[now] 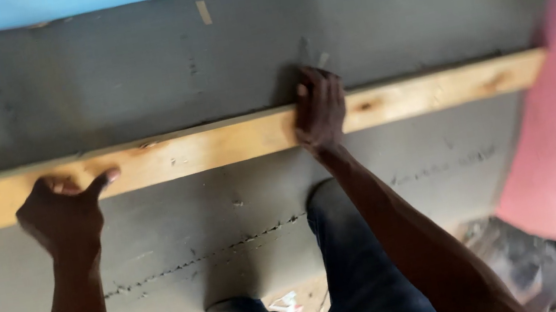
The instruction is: The person uses a tape measure and a nail to mark measurements on a large gray foam sheet. They then use a wooden plank as a straightedge to draw a long line across the foam with the nail.
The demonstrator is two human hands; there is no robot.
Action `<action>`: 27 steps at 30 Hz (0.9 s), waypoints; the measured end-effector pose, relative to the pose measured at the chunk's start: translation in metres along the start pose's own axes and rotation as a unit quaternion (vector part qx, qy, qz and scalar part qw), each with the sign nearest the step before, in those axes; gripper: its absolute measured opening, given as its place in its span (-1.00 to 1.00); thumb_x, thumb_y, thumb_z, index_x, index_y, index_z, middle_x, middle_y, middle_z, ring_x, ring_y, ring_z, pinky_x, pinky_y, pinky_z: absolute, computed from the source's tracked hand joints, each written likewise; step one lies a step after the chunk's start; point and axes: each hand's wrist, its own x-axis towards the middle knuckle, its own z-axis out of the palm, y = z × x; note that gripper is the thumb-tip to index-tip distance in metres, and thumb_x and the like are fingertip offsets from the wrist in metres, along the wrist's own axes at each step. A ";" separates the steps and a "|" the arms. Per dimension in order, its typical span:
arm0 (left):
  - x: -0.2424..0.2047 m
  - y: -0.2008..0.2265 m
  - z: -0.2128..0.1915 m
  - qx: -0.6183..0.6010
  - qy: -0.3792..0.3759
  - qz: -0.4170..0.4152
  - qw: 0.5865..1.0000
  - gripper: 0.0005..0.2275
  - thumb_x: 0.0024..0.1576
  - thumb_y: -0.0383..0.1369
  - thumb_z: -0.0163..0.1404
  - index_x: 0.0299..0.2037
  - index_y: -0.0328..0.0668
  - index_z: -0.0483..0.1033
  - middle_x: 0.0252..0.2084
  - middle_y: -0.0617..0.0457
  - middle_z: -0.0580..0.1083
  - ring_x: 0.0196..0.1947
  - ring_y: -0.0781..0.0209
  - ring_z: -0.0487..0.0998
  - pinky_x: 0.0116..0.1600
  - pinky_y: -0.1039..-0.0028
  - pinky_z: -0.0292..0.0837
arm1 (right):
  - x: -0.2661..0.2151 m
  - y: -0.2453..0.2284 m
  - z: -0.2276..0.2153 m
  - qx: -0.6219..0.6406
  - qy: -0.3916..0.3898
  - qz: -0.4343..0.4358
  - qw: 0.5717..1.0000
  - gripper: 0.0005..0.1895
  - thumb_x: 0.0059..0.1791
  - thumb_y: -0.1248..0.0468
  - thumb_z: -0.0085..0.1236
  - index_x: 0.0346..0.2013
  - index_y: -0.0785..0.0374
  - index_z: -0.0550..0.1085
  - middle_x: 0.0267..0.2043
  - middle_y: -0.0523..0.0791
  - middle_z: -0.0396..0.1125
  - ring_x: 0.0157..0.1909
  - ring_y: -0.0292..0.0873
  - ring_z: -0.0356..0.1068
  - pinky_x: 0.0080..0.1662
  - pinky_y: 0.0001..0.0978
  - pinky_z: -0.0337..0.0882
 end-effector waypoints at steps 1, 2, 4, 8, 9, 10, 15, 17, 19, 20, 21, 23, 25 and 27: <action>0.002 -0.008 0.004 0.003 0.008 -0.019 1.000 -0.43 0.07 0.15 0.46 -0.30 -0.25 0.56 -0.35 0.01 0.61 -0.43 0.11 0.58 -0.25 0.25 0.41 | 0.008 -0.008 0.003 0.012 -0.011 -0.013 1.000 -0.63 0.22 0.16 -0.30 0.16 0.26 0.39 0.06 0.08 0.35 0.06 0.20 0.30 0.12 0.02 0.29; 0.001 -0.015 0.011 0.011 0.030 0.017 0.999 -0.45 0.10 0.15 0.48 -0.32 -0.21 0.56 -0.36 0.04 0.60 -0.45 0.14 0.57 -0.27 0.29 0.40 | 0.009 -0.014 -0.001 0.007 0.025 -0.027 0.999 -0.65 0.22 0.17 -0.30 0.11 0.27 0.40 -0.03 0.04 0.35 -0.05 0.13 0.30 0.02 -0.04 0.29; -0.002 -0.017 0.016 0.023 0.054 0.043 0.997 -0.46 0.12 0.15 0.49 -0.33 -0.18 0.56 -0.37 0.07 0.59 -0.46 0.18 0.56 -0.28 0.33 0.38 | 0.009 -0.018 -0.009 0.009 0.054 -0.047 0.997 -0.66 0.23 0.17 -0.30 0.07 0.29 0.41 -0.12 0.00 0.35 -0.16 0.06 0.30 -0.08 -0.11 0.29; 0.004 -0.002 0.008 0.021 -0.001 -0.079 0.997 -0.40 -0.03 0.23 0.45 -0.30 -0.17 0.55 -0.31 0.04 0.61 -0.35 0.03 0.59 -0.22 0.23 0.38 | 0.004 0.009 0.000 0.055 -0.008 0.022 0.998 -0.68 0.13 0.18 -0.12 0.13 0.18 0.44 -0.11 -0.06 0.37 -0.06 0.05 0.33 0.00 -0.06 0.31; 0.006 0.001 0.004 0.028 -0.025 -0.103 0.994 -0.38 -0.07 0.26 0.42 -0.24 -0.16 0.58 -0.26 -0.01 0.63 -0.29 -0.04 0.63 -0.19 0.17 0.42 | -0.001 0.020 0.008 0.061 -0.059 0.092 0.992 -0.61 0.02 0.24 0.07 0.16 0.09 0.47 -0.08 -0.12 0.39 0.01 0.01 0.34 0.03 -0.08 0.32; 0.002 0.006 0.000 0.039 -0.017 -0.114 0.993 -0.38 -0.07 0.26 0.42 -0.24 -0.16 0.58 -0.26 -0.01 0.63 -0.29 -0.04 0.63 -0.19 0.17 0.42 | -0.004 0.021 -0.002 0.077 -0.067 0.090 0.991 -0.61 0.02 0.24 0.07 0.16 0.09 0.47 -0.08 -0.12 0.39 0.01 0.01 0.34 0.03 -0.08 0.32; -0.003 0.021 -0.004 -0.022 0.021 -0.095 0.995 -0.42 -0.21 0.00 0.57 -0.28 -0.29 0.55 -0.32 -0.18 0.59 -0.16 -0.21 0.67 -0.08 0.19 0.53 | -0.004 0.051 -0.068 0.264 -0.081 0.027 0.961 -0.52 0.06 0.24 0.33 0.22 0.28 0.40 0.09 0.02 0.29 0.20 0.12 0.32 0.24 -0.06 0.30; -0.002 0.022 0.000 -0.032 0.021 -0.115 0.993 -0.39 -0.25 -0.01 0.58 -0.24 -0.31 0.55 -0.25 -0.23 0.59 -0.10 -0.24 0.65 -0.03 0.17 0.53 | -0.008 0.083 -0.099 0.205 -0.115 -0.007 0.972 -0.34 -0.04 0.25 0.45 0.28 0.34 0.36 0.18 0.11 0.25 0.26 0.23 0.27 0.24 0.10 0.27; 0.001 0.024 -0.006 -0.037 0.029 -0.129 0.991 -0.35 -0.29 -0.02 0.59 -0.19 -0.34 0.55 -0.17 -0.28 0.60 -0.03 -0.28 0.63 0.03 0.15 0.52 | -0.010 0.114 -0.119 0.153 -0.138 -0.043 0.978 -0.15 -0.14 0.25 0.57 0.34 0.40 0.32 0.26 0.20 0.21 0.32 0.34 0.21 0.25 0.27 0.25; 0.000 0.028 -0.007 0.000 0.006 -0.152 0.988 -0.09 -0.25 0.07 0.55 0.09 -0.42 0.28 -0.03 -0.31 0.55 0.06 -0.26 0.59 0.10 0.13 0.51 | -0.010 0.132 -0.128 0.105 -0.134 -0.139 0.976 -0.12 -0.17 0.13 0.55 0.31 0.50 0.37 0.22 0.25 0.27 0.27 0.37 0.28 0.29 0.26 0.29; 0.000 0.033 -0.008 0.035 -0.017 -0.177 0.984 0.18 -0.22 0.16 0.52 0.37 -0.50 0.02 0.11 -0.33 0.50 0.15 -0.24 0.55 0.18 0.11 0.50 | -0.010 0.151 -0.137 0.057 -0.126 -0.233 0.963 -0.05 -0.20 0.02 0.52 0.28 0.60 0.41 0.18 0.30 0.33 0.22 0.39 0.34 0.34 0.26 0.32; -0.005 0.030 -0.009 0.058 0.004 -0.165 0.985 0.24 -0.22 0.21 0.50 0.41 -0.49 -0.06 0.05 -0.36 0.52 0.10 -0.25 0.58 0.12 0.10 0.53 | -0.011 0.177 -0.140 0.028 -0.122 -0.258 0.958 -0.02 -0.18 -0.08 0.44 0.29 0.63 0.45 0.17 0.31 0.35 0.23 0.40 0.38 0.34 0.23 0.36; -0.002 -0.006 -0.001 0.068 0.009 -0.134 0.989 0.30 -0.22 0.27 0.49 0.45 -0.48 -0.14 -0.01 -0.38 0.54 0.05 -0.26 0.61 0.07 0.09 0.56 | -0.016 0.192 -0.134 -0.027 -0.115 -0.269 0.956 0.02 -0.16 -0.18 0.36 0.29 0.65 0.48 0.15 0.32 0.37 0.23 0.41 0.42 0.34 0.20 0.39; 0.014 -0.058 0.042 0.016 0.007 -0.038 0.999 -0.11 -0.11 0.26 0.45 -0.17 -0.74 0.52 -0.24 -0.59 0.51 -0.02 -0.57 0.56 0.17 0.09 0.35 | -0.013 0.213 -0.138 0.016 -0.094 -0.274 0.957 -0.05 -0.28 0.11 0.58 0.21 0.72 0.44 0.14 0.39 0.31 0.22 0.49 0.34 0.29 0.22 0.32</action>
